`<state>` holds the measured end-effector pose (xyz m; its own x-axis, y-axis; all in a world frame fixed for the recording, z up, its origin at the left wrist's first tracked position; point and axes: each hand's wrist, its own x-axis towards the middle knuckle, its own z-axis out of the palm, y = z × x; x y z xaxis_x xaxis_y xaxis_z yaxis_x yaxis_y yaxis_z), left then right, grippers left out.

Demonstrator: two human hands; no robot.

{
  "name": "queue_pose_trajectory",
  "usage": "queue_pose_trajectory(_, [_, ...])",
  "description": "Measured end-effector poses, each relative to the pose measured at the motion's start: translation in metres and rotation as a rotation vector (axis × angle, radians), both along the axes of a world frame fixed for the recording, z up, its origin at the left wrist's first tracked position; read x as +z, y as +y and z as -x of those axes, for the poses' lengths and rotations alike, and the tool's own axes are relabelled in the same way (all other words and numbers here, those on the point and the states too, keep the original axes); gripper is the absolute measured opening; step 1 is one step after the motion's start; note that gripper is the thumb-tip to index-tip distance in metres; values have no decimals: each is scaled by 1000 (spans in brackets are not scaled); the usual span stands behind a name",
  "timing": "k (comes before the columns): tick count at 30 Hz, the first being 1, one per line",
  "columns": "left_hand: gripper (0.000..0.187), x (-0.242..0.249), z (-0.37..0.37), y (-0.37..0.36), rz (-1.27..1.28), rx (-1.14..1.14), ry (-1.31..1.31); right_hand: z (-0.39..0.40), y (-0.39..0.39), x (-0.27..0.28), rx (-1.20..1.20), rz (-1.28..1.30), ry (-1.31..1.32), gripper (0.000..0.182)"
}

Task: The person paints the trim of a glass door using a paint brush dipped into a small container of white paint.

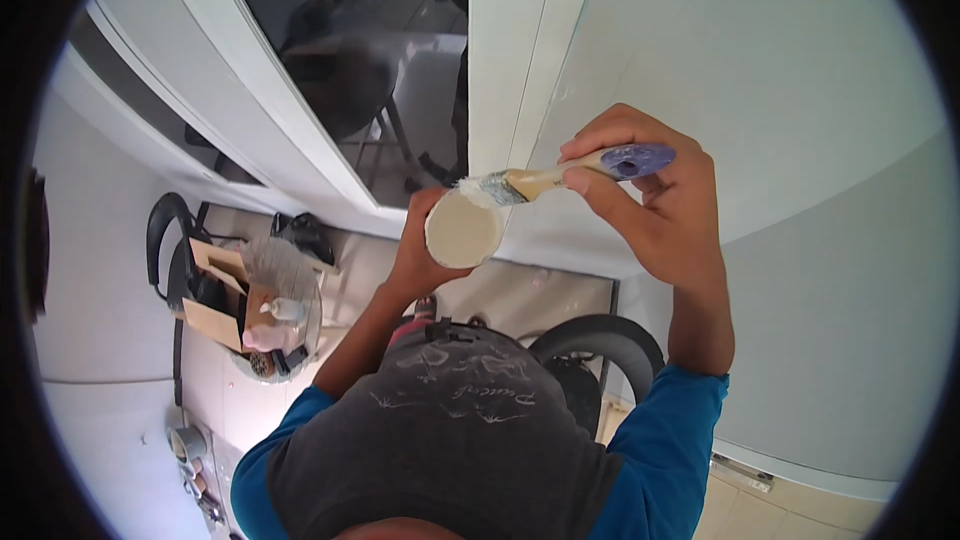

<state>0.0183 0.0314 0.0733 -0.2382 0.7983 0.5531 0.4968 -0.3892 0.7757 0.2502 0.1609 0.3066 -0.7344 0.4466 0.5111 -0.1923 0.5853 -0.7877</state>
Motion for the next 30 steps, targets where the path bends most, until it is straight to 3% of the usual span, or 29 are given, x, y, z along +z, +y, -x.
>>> queue_pose_trajectory(12, [105, 23, -7, 5, -12, 16, 69, 36, -16, -55, -100, -469, -375, 21])
queue_pose_trajectory(30, [105, 25, -9, 3, 8, 29, 66, 49, -15, -66, -72, -547, -466, 25])
